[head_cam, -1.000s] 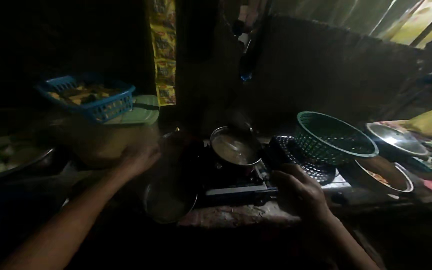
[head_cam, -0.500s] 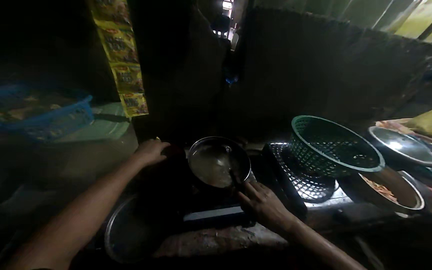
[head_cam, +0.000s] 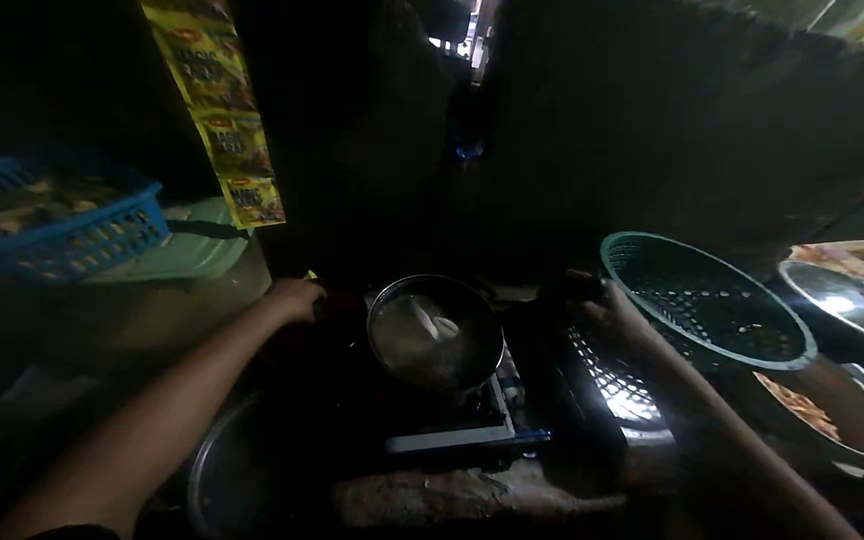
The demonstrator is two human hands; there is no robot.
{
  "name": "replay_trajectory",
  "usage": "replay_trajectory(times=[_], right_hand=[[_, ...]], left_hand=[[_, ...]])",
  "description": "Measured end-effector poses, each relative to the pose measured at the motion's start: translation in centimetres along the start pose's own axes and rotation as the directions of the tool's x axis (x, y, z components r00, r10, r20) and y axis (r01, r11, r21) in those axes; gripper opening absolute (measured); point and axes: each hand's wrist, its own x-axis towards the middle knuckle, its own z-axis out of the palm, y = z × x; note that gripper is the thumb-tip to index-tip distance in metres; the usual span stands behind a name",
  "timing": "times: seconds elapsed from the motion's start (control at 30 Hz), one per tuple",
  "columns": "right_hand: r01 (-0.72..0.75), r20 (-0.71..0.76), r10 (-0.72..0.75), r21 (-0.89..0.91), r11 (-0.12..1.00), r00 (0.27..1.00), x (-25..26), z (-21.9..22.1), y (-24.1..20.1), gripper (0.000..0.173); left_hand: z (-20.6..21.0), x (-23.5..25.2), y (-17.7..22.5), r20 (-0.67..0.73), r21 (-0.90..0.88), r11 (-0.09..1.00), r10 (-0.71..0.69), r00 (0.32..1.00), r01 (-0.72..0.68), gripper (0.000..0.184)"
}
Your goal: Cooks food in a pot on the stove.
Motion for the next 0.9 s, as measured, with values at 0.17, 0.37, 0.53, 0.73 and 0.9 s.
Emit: replay_trajectory(times=[0.17, 0.37, 0.53, 0.73, 0.9], right_hand=[[-0.045, 0.042, 0.03, 0.403, 0.914, 0.999, 4.4, -1.0, 5.7, 0.018], [-0.188, 0.082, 0.169, 0.496, 0.848, 0.982, 5.5, 0.8, 6.6, 0.025], [-0.153, 0.056, 0.146, 0.546, 0.823, 0.988, 4.7, 2.7, 6.9, 0.025], [-0.138, -0.016, 0.174, 0.54, 0.83, 0.985, 2.9, 1.9, 5.5, 0.023], [0.08, -0.071, -0.057, 0.383, 0.92, 0.996, 2.1, 0.0, 5.3, 0.019]], left_hand=[[0.4, 0.5, -0.9, -0.021, -0.056, 0.998, -0.004, 1.0, 0.003, 0.056], [0.4, 0.3, -1.3, -0.037, -0.11, 0.993, -0.035, 0.999, 0.03, 0.058], [0.9, 0.4, -1.7, -0.058, -0.154, 0.988, -0.014, 0.998, 0.005, 0.064], [0.9, 0.5, -1.5, -0.058, -0.157, 0.987, 0.03, 0.998, -0.039, 0.055], [1.2, 0.6, -1.6, -0.078, -0.18, 0.983, 0.031, 0.996, -0.045, 0.049]])
